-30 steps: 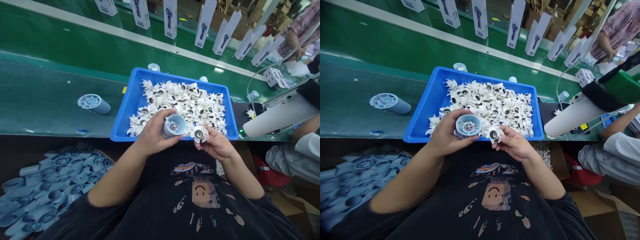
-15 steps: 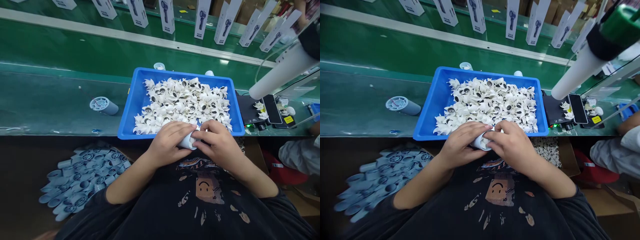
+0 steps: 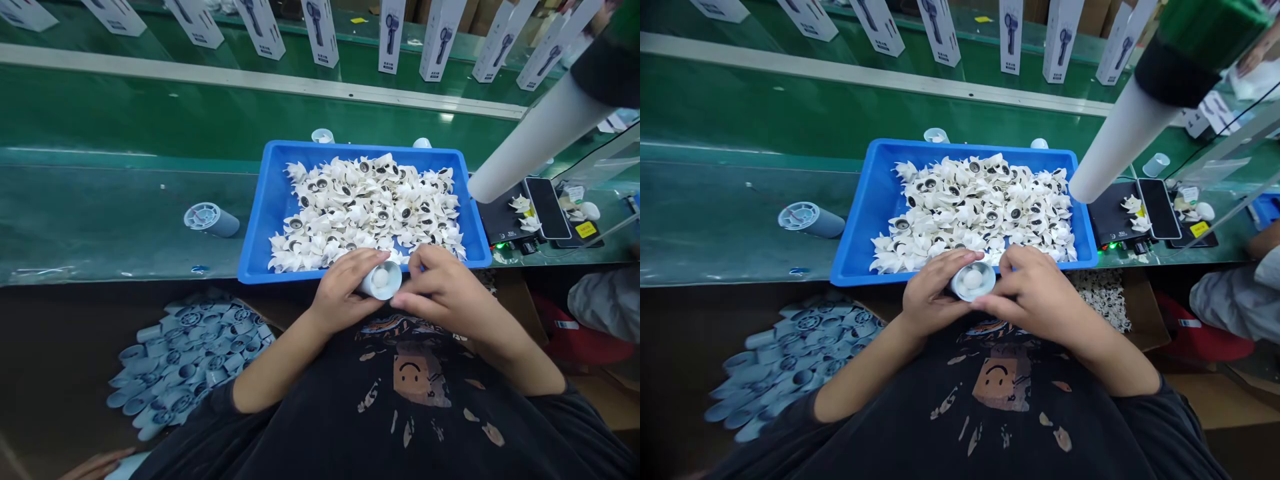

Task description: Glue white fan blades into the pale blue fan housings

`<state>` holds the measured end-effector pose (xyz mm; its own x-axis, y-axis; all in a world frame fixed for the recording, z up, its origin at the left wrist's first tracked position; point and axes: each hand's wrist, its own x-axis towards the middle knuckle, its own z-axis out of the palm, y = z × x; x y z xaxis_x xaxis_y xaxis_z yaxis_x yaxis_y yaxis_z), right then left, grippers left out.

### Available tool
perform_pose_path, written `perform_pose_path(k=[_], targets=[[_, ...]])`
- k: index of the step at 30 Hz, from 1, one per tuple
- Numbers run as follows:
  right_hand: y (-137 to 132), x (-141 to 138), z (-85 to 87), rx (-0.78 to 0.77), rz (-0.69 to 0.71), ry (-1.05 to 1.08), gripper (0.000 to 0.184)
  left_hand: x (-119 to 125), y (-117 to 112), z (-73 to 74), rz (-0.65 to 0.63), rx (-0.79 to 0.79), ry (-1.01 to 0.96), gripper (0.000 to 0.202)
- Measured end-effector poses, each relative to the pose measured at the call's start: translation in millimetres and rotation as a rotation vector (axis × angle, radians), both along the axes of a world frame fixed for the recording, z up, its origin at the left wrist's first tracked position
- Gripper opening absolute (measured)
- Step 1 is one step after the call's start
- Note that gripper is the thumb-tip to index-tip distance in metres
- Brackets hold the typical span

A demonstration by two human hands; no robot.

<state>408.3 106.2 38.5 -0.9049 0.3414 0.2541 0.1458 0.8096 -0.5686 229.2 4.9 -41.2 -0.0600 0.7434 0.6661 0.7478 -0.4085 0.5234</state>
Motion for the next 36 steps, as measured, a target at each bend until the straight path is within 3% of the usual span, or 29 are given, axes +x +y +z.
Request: perform_pose_path(k=[3, 7, 10, 12, 15, 19, 21, 25, 28, 32, 34, 36], targets=[[-3, 8, 8.5, -0.005, 0.025, 0.096, 0.036, -1, 1, -2.8, 0.005, 0.011, -0.056, 0.053], [-8, 5, -3.6, 0.199, 0.001, 0.026, 0.055, 0, 1, -1.1, 0.002, 0.065, -0.072, 0.058], [-7, 2, -13.4, 0.269, -0.035, 0.114, 0.030, 0, 1, 0.3, -0.002, 0.043, -0.061, 0.055], [-6, 2, -15.8, 0.271, -0.004, 0.173, 0.033, 0, 0, 1.3, -0.011, 0.025, -0.052, 0.054], [-3, 4, -16.6, 0.293, -0.001, 0.134, 0.054, -2, -2, 4.1, -0.004, 0.012, -0.040, 0.058], [5, 12, -17.3, 0.309, -0.062, 0.271, 0.022, -7, -4, 8.0, -0.077, -0.088, 0.013, 0.065], [8, 14, -19.3, 0.255, -0.053, 0.321, 0.023, -10, -2, 8.3, -0.104, -0.140, 0.020, 0.069], [9, 13, -29.6, 0.243, 0.010, 0.205, 0.048, -11, 3, 8.1, -0.103, -0.122, 0.025, 0.073], [13, 18, -34.6, 0.292, -0.018, 0.293, 0.030, -11, 5, 13.4, -0.092, -0.091, 0.091, 0.066], [22, 36, -34.8, 0.280, -0.109, 0.433, 0.020, -25, 8, 29.9, -0.016, -0.162, 0.134, 0.059], [24, 45, -37.7, 0.282, -0.147, 0.438, 0.015, -45, 14, 40.5, 0.072, -0.201, 0.149, 0.053], [22, 52, -43.8, 0.277, -0.170, 0.442, 0.012, -77, 28, 52.1, 0.245, -0.255, 0.171, 0.049]])
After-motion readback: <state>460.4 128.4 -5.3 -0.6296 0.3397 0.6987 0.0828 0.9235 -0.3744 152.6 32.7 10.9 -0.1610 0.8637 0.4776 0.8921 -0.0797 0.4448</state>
